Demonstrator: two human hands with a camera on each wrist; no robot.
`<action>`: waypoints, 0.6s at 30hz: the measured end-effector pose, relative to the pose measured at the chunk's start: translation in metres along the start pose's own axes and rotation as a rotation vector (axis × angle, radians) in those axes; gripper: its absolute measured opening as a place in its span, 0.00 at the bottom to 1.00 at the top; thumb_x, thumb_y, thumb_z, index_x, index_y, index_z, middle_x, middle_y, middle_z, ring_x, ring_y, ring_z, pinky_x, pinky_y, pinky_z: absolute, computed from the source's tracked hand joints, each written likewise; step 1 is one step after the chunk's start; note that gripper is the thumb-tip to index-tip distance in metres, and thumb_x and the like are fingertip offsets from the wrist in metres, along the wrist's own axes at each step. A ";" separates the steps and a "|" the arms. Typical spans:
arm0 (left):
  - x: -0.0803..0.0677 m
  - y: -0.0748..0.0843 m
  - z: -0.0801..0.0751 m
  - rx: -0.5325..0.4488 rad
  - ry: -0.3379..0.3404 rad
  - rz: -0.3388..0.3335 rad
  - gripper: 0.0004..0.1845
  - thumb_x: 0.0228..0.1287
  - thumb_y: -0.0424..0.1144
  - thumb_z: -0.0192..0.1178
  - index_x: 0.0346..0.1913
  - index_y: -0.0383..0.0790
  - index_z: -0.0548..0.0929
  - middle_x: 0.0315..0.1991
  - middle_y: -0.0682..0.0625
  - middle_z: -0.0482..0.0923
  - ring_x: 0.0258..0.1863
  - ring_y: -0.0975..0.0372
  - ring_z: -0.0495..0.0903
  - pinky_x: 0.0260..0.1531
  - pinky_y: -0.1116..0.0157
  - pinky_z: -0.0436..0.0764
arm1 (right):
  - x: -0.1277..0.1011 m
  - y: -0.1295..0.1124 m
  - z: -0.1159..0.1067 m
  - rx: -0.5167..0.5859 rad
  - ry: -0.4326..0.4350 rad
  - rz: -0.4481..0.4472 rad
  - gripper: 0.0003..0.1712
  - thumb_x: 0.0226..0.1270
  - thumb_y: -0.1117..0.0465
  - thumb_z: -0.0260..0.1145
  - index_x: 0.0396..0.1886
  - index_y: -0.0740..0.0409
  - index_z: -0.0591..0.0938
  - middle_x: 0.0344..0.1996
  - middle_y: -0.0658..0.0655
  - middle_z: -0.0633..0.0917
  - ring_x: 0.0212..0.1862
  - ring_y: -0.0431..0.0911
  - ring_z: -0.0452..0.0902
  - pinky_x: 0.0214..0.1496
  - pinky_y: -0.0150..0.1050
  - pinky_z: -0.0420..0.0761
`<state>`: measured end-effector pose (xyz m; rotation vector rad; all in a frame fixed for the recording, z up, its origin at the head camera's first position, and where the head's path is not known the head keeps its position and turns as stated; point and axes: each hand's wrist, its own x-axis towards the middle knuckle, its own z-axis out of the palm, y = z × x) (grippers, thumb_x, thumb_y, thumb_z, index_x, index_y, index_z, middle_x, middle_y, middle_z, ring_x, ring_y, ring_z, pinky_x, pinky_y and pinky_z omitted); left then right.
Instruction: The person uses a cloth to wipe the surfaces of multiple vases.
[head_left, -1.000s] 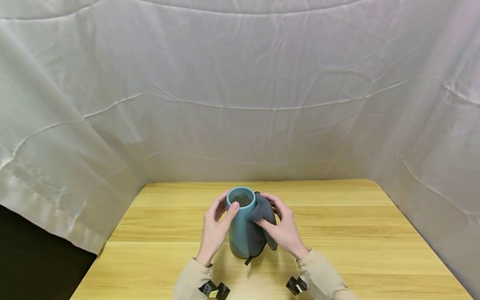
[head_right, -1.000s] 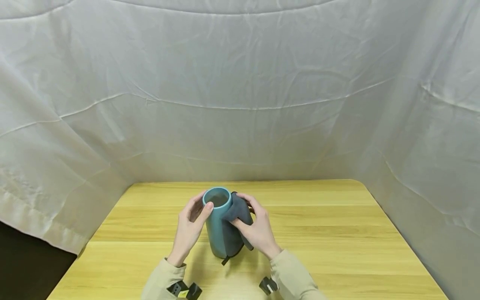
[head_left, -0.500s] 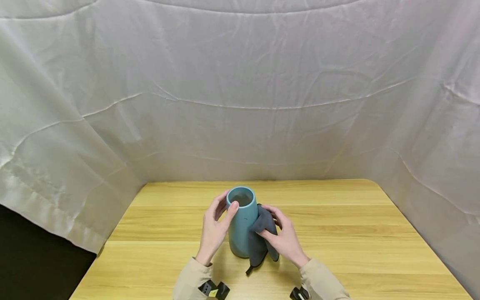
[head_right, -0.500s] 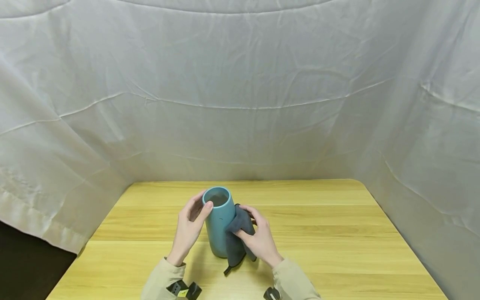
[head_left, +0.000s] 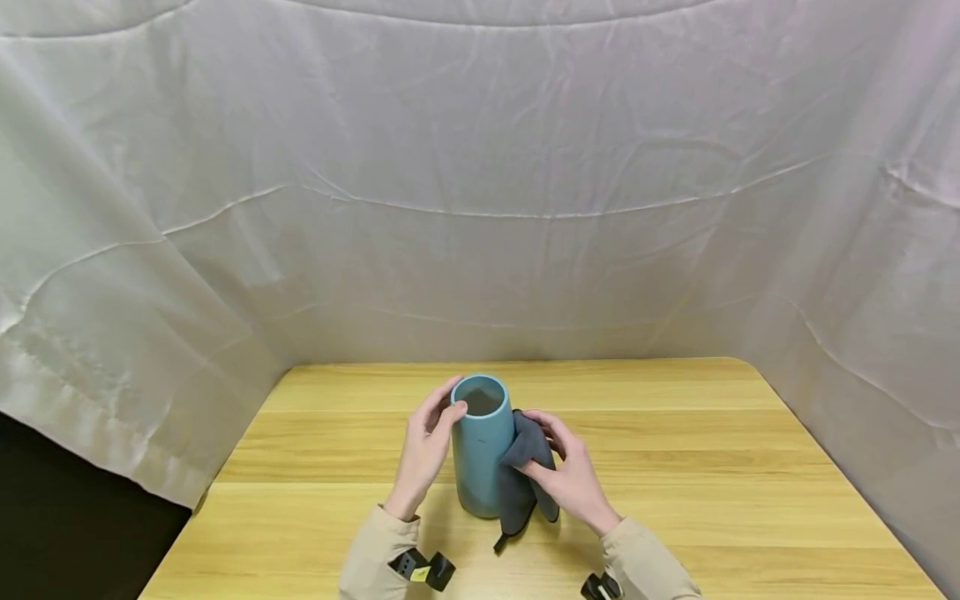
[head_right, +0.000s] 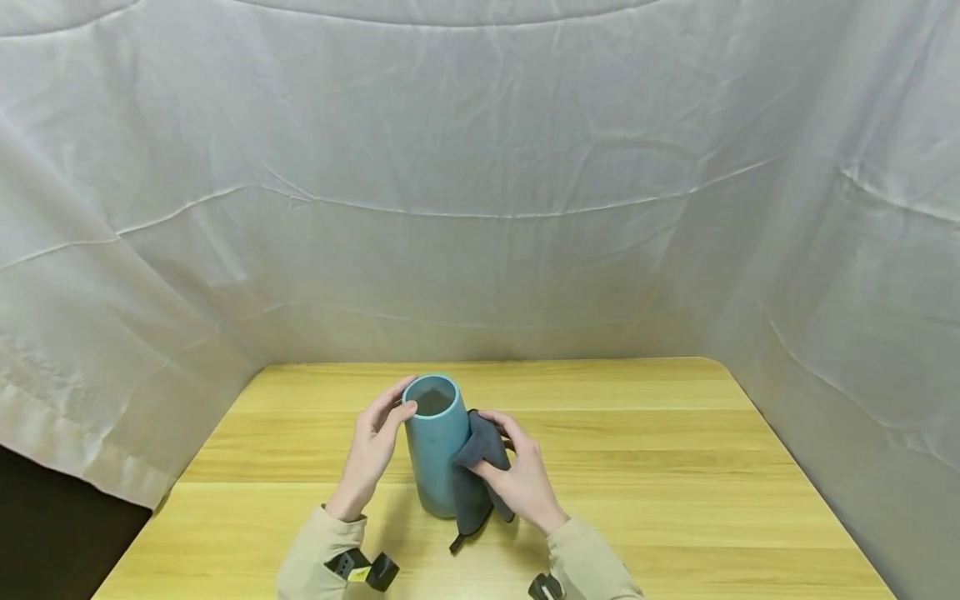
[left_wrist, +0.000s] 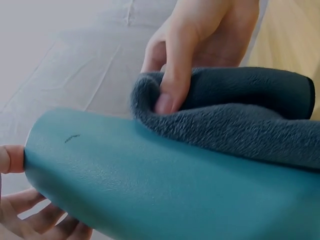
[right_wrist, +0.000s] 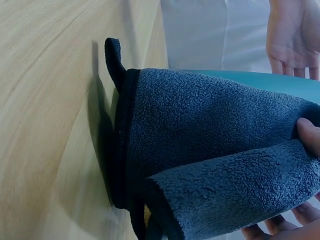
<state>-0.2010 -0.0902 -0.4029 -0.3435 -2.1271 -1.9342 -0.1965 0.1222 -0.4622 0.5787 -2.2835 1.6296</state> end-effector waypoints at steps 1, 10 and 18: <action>0.001 0.000 -0.001 0.006 -0.008 -0.007 0.22 0.74 0.33 0.56 0.68 0.34 0.75 0.63 0.37 0.78 0.62 0.48 0.78 0.58 0.77 0.74 | 0.000 0.000 0.000 0.001 -0.002 -0.001 0.34 0.58 0.62 0.77 0.66 0.49 0.77 0.62 0.56 0.82 0.60 0.48 0.79 0.61 0.42 0.80; 0.001 0.003 -0.003 0.095 0.011 0.014 0.21 0.77 0.37 0.51 0.68 0.35 0.75 0.66 0.38 0.77 0.67 0.47 0.76 0.67 0.62 0.75 | 0.000 -0.001 0.002 0.012 -0.020 -0.010 0.34 0.59 0.62 0.77 0.66 0.48 0.77 0.62 0.56 0.82 0.59 0.48 0.79 0.61 0.42 0.80; -0.017 0.012 0.021 0.214 0.224 0.045 0.30 0.63 0.48 0.69 0.66 0.43 0.74 0.61 0.45 0.73 0.58 0.55 0.73 0.63 0.50 0.75 | 0.000 0.000 0.002 0.015 -0.020 0.008 0.33 0.60 0.61 0.76 0.66 0.48 0.77 0.61 0.55 0.82 0.59 0.51 0.80 0.61 0.42 0.80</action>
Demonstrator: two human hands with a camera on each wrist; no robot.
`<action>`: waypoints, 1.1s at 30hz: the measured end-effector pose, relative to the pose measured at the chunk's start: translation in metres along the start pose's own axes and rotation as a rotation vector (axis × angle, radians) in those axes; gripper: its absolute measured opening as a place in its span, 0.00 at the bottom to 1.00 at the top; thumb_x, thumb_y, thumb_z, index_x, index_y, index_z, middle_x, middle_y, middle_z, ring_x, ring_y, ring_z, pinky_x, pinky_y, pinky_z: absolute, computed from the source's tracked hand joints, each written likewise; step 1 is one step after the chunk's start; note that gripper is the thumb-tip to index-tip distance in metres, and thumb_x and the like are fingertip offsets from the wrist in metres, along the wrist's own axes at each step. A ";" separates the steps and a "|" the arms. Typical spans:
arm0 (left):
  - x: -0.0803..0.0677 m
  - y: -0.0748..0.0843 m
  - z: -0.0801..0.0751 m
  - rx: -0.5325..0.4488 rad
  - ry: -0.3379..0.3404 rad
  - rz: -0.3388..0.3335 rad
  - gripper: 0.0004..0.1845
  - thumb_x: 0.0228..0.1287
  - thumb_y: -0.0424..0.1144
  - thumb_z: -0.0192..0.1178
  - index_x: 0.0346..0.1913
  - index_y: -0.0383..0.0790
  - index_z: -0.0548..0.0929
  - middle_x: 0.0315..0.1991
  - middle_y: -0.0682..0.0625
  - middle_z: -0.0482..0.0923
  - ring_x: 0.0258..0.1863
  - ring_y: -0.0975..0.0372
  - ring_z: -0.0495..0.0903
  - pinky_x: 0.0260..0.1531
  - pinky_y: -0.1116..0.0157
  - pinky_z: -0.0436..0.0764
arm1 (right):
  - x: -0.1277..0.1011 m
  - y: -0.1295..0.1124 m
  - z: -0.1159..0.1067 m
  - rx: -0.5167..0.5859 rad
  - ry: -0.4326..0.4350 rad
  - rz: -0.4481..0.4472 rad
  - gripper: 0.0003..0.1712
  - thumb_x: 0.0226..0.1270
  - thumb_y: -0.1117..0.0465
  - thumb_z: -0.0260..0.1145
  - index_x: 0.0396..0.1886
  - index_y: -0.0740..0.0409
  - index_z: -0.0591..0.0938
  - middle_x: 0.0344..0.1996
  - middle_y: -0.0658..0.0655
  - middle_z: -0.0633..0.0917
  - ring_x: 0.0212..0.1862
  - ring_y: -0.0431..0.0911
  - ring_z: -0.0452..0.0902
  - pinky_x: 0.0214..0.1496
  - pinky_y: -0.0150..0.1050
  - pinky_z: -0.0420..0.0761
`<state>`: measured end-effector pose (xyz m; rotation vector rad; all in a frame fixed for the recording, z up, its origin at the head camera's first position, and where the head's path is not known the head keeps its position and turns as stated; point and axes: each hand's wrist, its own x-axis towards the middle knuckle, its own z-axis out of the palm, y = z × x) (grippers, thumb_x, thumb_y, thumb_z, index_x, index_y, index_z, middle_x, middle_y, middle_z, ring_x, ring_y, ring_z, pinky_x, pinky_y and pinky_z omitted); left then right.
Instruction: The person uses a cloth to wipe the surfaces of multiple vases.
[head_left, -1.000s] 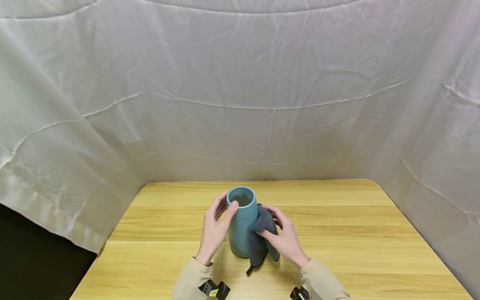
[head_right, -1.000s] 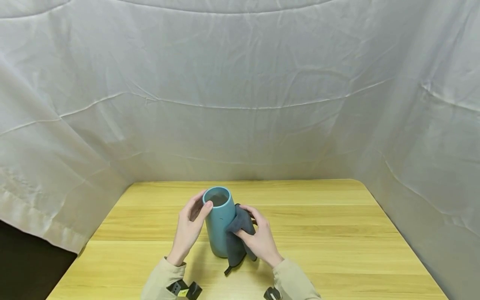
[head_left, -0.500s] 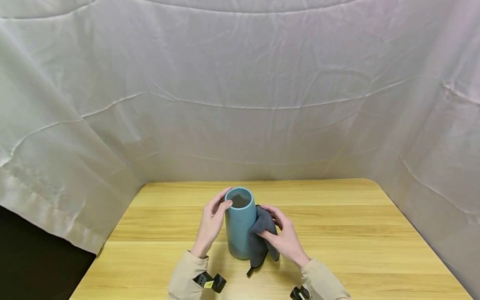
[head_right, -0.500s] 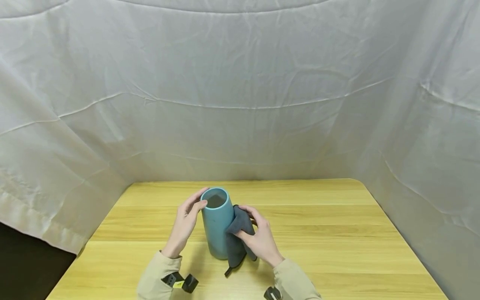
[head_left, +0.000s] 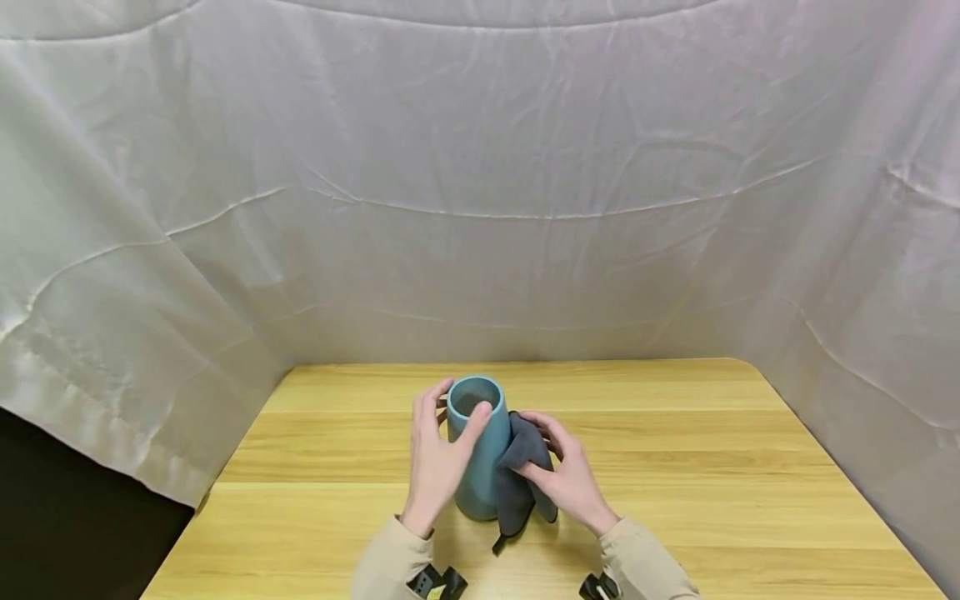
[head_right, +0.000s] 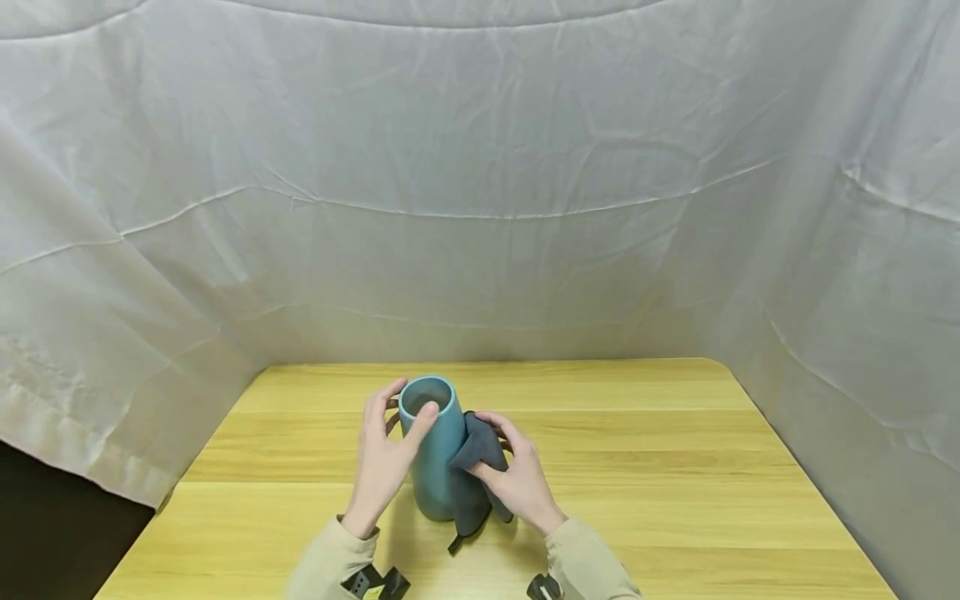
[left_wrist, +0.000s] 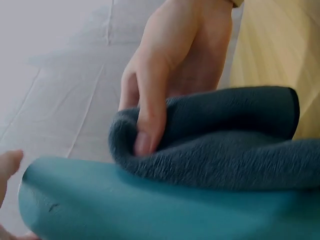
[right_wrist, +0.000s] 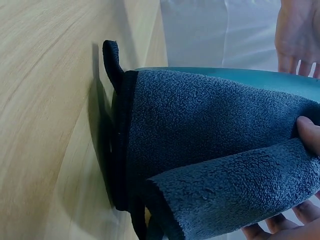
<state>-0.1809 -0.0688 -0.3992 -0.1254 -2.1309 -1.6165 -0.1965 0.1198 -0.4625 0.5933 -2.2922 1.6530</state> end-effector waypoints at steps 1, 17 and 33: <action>-0.001 0.001 0.002 0.003 0.012 -0.007 0.32 0.61 0.48 0.71 0.66 0.44 0.73 0.60 0.46 0.72 0.57 0.57 0.73 0.63 0.51 0.75 | 0.000 0.000 0.000 -0.001 0.000 0.000 0.33 0.60 0.61 0.76 0.66 0.48 0.76 0.61 0.55 0.82 0.59 0.50 0.80 0.60 0.42 0.80; 0.005 -0.003 -0.009 -0.122 -0.112 -0.023 0.30 0.64 0.37 0.68 0.68 0.37 0.73 0.62 0.41 0.76 0.64 0.50 0.74 0.71 0.47 0.70 | -0.001 0.000 -0.004 -0.005 0.009 0.016 0.34 0.60 0.61 0.76 0.66 0.47 0.76 0.62 0.55 0.82 0.61 0.50 0.79 0.63 0.43 0.79; 0.015 -0.007 -0.019 -0.242 -0.266 -0.072 0.27 0.71 0.35 0.60 0.71 0.33 0.70 0.67 0.37 0.73 0.68 0.46 0.72 0.73 0.48 0.66 | 0.000 0.000 -0.001 0.023 0.026 0.017 0.34 0.60 0.62 0.76 0.66 0.49 0.76 0.62 0.56 0.82 0.59 0.45 0.79 0.61 0.39 0.80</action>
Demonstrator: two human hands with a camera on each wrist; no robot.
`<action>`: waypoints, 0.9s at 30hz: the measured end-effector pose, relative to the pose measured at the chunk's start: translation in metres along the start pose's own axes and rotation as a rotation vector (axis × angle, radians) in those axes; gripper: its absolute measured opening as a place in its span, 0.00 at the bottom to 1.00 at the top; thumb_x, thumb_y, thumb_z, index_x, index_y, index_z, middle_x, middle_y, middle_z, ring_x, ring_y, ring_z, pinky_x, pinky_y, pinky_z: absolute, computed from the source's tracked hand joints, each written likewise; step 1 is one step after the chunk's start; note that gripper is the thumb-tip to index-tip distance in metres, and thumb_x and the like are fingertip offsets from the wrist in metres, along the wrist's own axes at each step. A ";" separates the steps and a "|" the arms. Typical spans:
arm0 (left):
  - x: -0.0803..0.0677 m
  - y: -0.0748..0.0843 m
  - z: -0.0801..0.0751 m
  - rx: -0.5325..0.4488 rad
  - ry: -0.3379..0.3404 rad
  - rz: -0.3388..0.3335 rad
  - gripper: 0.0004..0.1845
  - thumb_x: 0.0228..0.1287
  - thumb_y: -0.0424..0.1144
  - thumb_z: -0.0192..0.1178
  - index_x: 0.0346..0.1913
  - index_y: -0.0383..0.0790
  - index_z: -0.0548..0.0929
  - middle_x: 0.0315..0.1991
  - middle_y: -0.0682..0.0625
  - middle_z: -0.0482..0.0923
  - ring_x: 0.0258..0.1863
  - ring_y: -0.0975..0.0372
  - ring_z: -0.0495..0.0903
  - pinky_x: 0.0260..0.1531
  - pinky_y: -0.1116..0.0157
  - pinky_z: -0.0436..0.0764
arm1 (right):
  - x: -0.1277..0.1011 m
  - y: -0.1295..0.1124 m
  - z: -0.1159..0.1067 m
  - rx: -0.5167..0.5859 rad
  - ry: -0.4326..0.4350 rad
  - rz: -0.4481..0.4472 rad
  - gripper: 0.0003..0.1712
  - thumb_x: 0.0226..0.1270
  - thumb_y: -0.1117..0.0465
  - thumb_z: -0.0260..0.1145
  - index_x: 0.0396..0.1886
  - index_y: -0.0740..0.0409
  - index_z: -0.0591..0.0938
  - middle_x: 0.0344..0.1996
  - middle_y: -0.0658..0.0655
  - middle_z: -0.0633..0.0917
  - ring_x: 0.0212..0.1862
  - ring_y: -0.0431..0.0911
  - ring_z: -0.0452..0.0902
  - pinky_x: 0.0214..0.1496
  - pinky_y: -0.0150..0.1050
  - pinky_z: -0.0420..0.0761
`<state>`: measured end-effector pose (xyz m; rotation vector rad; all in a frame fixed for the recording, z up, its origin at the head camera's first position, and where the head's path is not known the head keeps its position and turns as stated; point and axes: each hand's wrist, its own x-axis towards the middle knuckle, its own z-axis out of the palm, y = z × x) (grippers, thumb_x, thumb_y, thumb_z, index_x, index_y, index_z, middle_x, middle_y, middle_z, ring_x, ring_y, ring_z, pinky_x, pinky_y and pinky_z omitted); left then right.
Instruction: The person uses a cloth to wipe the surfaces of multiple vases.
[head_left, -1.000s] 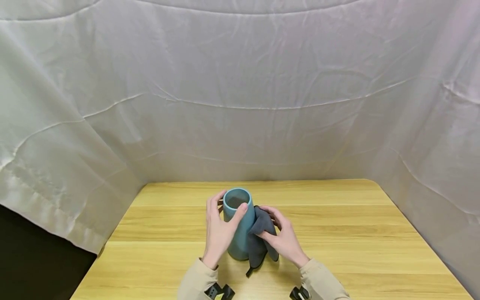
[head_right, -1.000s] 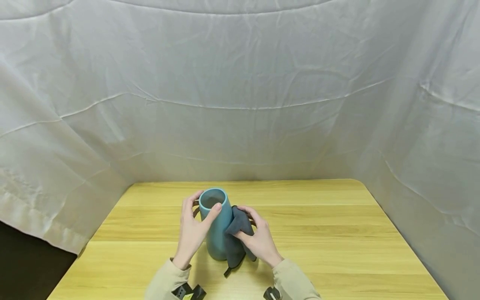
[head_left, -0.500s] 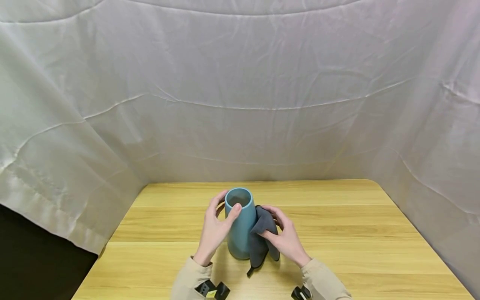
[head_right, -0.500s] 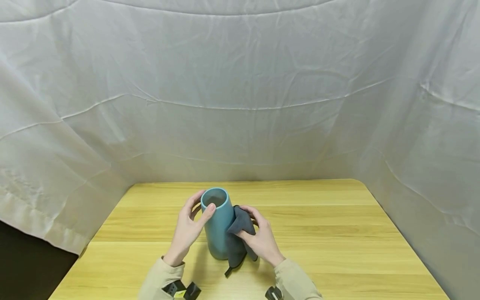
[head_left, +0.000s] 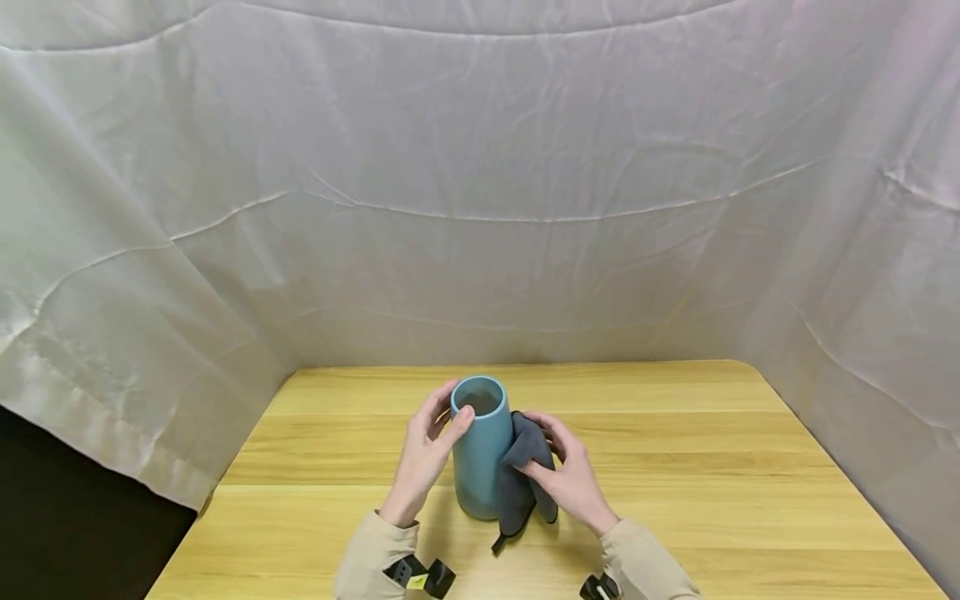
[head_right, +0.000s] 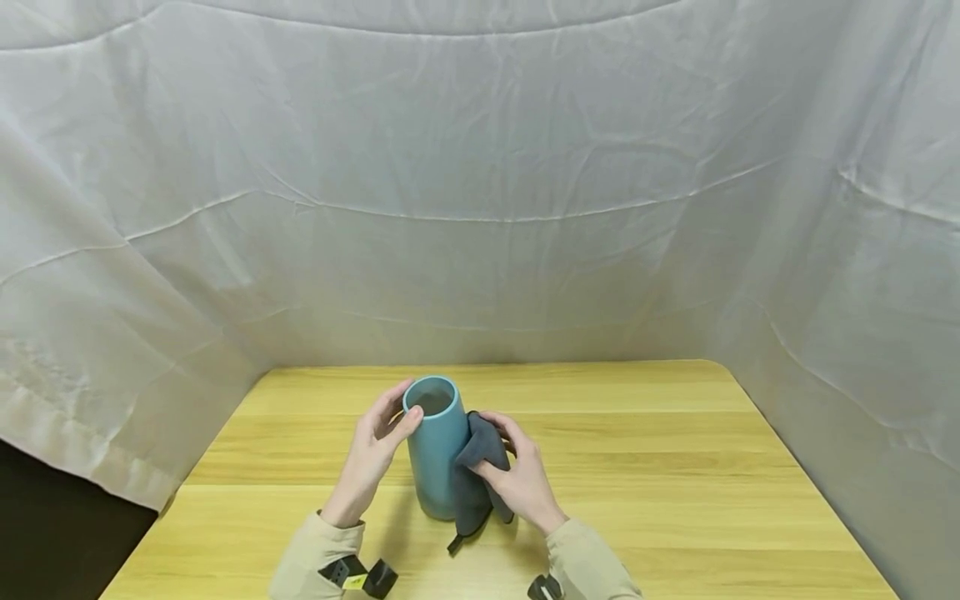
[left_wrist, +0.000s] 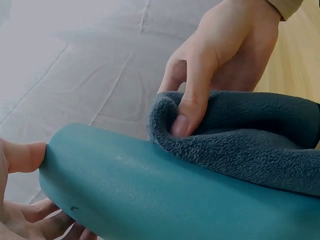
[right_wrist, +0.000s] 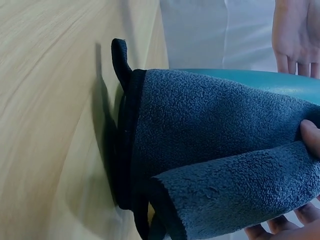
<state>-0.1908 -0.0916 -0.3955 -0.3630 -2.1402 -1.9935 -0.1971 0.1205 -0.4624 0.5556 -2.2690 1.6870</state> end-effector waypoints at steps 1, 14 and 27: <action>0.000 0.000 0.001 0.001 0.002 0.002 0.27 0.72 0.35 0.60 0.70 0.33 0.70 0.67 0.37 0.73 0.68 0.46 0.72 0.73 0.48 0.67 | 0.001 0.000 0.001 0.001 0.004 0.000 0.34 0.60 0.62 0.76 0.66 0.49 0.76 0.62 0.56 0.82 0.58 0.44 0.79 0.60 0.39 0.80; 0.000 -0.003 0.002 0.029 0.017 0.040 0.26 0.73 0.35 0.59 0.70 0.31 0.70 0.66 0.36 0.74 0.67 0.45 0.73 0.73 0.46 0.65 | 0.021 -0.028 0.001 0.095 0.018 -0.092 0.33 0.61 0.67 0.73 0.67 0.53 0.76 0.61 0.60 0.82 0.56 0.34 0.78 0.59 0.33 0.80; 0.001 -0.003 0.002 0.028 0.019 0.035 0.27 0.72 0.35 0.60 0.70 0.32 0.70 0.66 0.36 0.74 0.67 0.45 0.73 0.73 0.46 0.66 | 0.020 -0.022 -0.002 0.031 0.013 -0.055 0.34 0.59 0.66 0.75 0.67 0.58 0.76 0.60 0.62 0.83 0.55 0.42 0.81 0.55 0.35 0.82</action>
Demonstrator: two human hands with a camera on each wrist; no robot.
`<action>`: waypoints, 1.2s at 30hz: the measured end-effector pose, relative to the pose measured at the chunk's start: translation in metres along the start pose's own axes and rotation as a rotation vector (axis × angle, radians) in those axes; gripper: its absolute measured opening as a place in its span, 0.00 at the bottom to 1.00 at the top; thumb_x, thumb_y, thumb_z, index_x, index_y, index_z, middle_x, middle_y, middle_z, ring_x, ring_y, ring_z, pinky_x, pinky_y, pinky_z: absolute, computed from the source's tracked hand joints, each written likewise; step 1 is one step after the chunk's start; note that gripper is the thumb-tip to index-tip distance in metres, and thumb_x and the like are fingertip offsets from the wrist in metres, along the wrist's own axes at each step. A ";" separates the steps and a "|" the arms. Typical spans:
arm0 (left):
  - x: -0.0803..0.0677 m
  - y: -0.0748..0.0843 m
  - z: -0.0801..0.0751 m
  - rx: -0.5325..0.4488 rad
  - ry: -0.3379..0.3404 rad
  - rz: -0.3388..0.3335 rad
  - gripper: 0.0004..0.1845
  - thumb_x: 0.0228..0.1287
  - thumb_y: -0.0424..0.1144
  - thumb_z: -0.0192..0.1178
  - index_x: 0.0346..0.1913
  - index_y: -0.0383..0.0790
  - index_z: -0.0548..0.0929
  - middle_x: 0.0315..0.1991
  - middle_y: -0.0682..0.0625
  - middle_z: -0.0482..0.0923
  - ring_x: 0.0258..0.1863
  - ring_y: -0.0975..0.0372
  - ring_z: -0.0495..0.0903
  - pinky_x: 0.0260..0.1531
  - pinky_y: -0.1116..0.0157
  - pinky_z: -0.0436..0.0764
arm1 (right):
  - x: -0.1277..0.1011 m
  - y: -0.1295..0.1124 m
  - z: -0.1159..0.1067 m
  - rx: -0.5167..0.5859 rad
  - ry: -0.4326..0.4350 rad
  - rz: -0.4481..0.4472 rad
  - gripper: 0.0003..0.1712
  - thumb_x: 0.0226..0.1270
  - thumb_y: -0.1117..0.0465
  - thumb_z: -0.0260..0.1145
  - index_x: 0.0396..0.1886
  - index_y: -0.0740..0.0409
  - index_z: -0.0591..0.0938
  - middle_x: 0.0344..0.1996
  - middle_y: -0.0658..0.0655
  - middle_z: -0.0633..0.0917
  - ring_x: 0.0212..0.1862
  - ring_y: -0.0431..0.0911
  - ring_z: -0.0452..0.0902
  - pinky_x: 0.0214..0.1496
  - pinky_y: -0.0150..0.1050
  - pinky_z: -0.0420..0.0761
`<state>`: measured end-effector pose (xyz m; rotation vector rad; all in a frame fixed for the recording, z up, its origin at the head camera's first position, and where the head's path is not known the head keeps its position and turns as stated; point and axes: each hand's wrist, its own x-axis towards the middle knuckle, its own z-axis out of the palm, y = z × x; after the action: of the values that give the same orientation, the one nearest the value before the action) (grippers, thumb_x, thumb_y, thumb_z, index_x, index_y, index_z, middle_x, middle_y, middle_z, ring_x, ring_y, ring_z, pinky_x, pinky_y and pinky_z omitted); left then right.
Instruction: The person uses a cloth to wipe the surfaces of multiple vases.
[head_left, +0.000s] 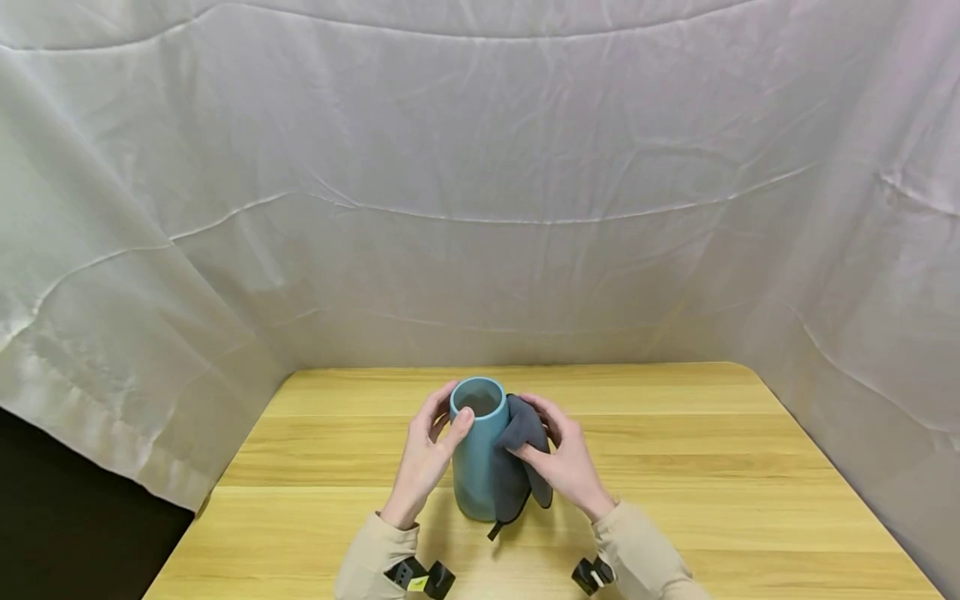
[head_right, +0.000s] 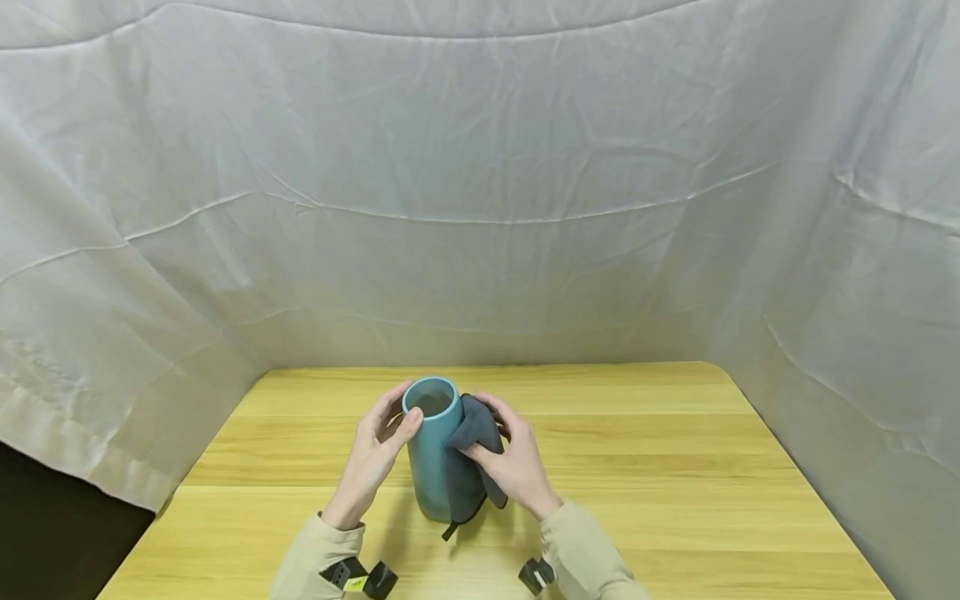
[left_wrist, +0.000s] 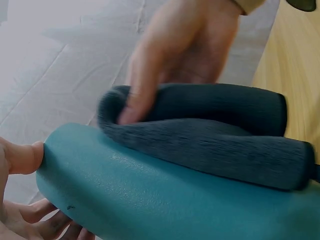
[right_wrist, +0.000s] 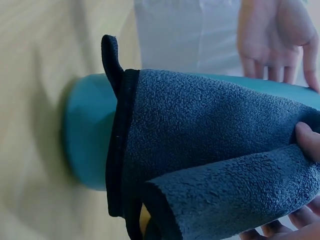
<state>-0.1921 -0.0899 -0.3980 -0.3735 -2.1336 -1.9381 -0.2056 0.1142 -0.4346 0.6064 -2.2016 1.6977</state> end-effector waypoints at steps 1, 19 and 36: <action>0.000 0.000 0.000 -0.001 -0.001 -0.003 0.27 0.72 0.35 0.60 0.70 0.32 0.70 0.66 0.36 0.74 0.67 0.45 0.73 0.73 0.46 0.66 | -0.002 0.003 0.000 -0.007 -0.006 0.022 0.35 0.59 0.65 0.75 0.67 0.57 0.76 0.60 0.62 0.83 0.55 0.45 0.81 0.56 0.36 0.82; -0.001 0.000 0.001 -0.016 0.003 -0.030 0.27 0.70 0.35 0.62 0.70 0.36 0.70 0.66 0.38 0.74 0.68 0.46 0.73 0.74 0.47 0.65 | -0.007 0.009 0.002 -0.003 0.000 0.025 0.35 0.59 0.67 0.75 0.68 0.57 0.76 0.62 0.62 0.81 0.57 0.42 0.80 0.58 0.36 0.81; -0.002 0.001 0.002 -0.024 0.000 -0.025 0.28 0.70 0.35 0.62 0.70 0.37 0.70 0.67 0.39 0.74 0.67 0.47 0.73 0.74 0.47 0.64 | -0.004 0.005 0.000 -0.012 -0.007 -0.008 0.35 0.59 0.66 0.75 0.67 0.55 0.76 0.60 0.62 0.83 0.54 0.40 0.81 0.56 0.35 0.82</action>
<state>-0.1905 -0.0882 -0.3982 -0.3533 -2.1267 -1.9795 -0.2045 0.1163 -0.4408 0.6178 -2.2094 1.6803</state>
